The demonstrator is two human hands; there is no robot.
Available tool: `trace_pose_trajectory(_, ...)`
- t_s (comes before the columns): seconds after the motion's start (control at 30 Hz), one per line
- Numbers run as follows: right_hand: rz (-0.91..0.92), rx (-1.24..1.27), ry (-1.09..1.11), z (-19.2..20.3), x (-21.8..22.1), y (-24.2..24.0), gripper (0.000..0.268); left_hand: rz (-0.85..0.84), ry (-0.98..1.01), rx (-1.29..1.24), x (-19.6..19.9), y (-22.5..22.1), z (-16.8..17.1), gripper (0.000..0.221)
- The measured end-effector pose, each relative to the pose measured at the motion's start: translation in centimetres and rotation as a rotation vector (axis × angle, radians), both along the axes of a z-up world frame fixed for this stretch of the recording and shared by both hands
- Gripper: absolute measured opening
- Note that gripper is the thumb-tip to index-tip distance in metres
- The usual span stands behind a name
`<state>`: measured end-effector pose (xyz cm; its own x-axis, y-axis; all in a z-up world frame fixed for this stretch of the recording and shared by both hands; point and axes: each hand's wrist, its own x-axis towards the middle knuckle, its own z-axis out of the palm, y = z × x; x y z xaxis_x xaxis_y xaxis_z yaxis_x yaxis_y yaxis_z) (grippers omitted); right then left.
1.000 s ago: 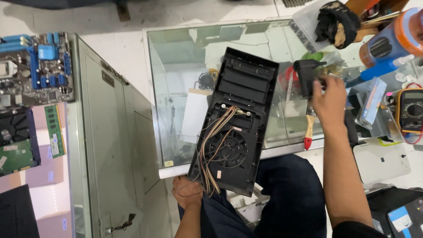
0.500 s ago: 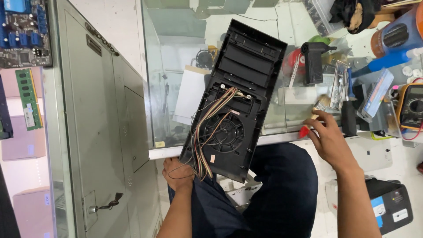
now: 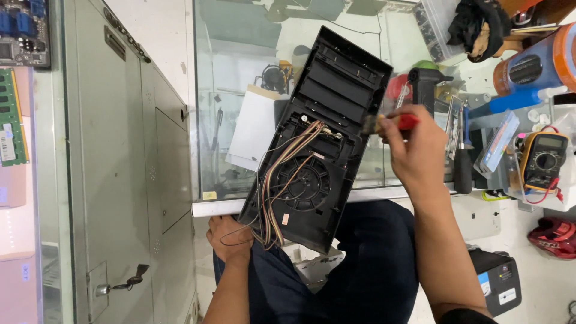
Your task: Cleaning a computer case and its front panel using a brush and a handheld air blower to remove dust.
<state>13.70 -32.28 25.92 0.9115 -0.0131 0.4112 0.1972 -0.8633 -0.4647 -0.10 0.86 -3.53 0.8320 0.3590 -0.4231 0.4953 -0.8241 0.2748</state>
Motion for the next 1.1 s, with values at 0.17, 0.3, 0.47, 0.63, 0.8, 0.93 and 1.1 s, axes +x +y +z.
trace_pose_trajectory(0.17, 0.013, 0.034, 0.218, 2.5, 1.1, 2.5, 0.018, -0.008, -0.006, -0.037, -0.6, 0.5, -3.1, 0.036)
trace_pose_trajectory(0.3, -0.023, 0.051, 0.122, 2.7, 2.1, 1.9, 0.016, -0.005, -0.089, -0.002, -0.2, 0.2, -0.6, 0.036)
trace_pose_trajectory(0.47, -0.023, 0.215, 0.101, 2.6, 0.2, 2.5, 0.023, -0.055, -0.138, 0.088, 0.0, 0.6, -1.9, 0.035)
trace_pose_trajectory(0.63, -0.053, 0.299, -0.103, 1.5, -2.1, -0.6, 0.026, -0.06, -0.251, 0.093, -0.8, 0.6, -0.5, 0.045)
trace_pose_trajectory(0.8, 0.005, 0.218, -0.1, 0.2, -2.2, -1.3, 0.026, 0.159, -0.559, -0.283, -2.7, -0.2, 6.3, 0.033)
trace_pose_trajectory(0.93, 0.03, 0.079, -0.106, -0.1, -3.3, -0.5, 0.027, 0.445, -0.854, -0.446, -4.6, -2.1, 11.0, 0.035)
trace_pose_trajectory(1.1, 0.032, -0.045, -0.096, -1.1, -4.7, 0.0, 0.028, 0.276, -1.305, -0.464, -7.2, -8.2, 14.6, 0.056)
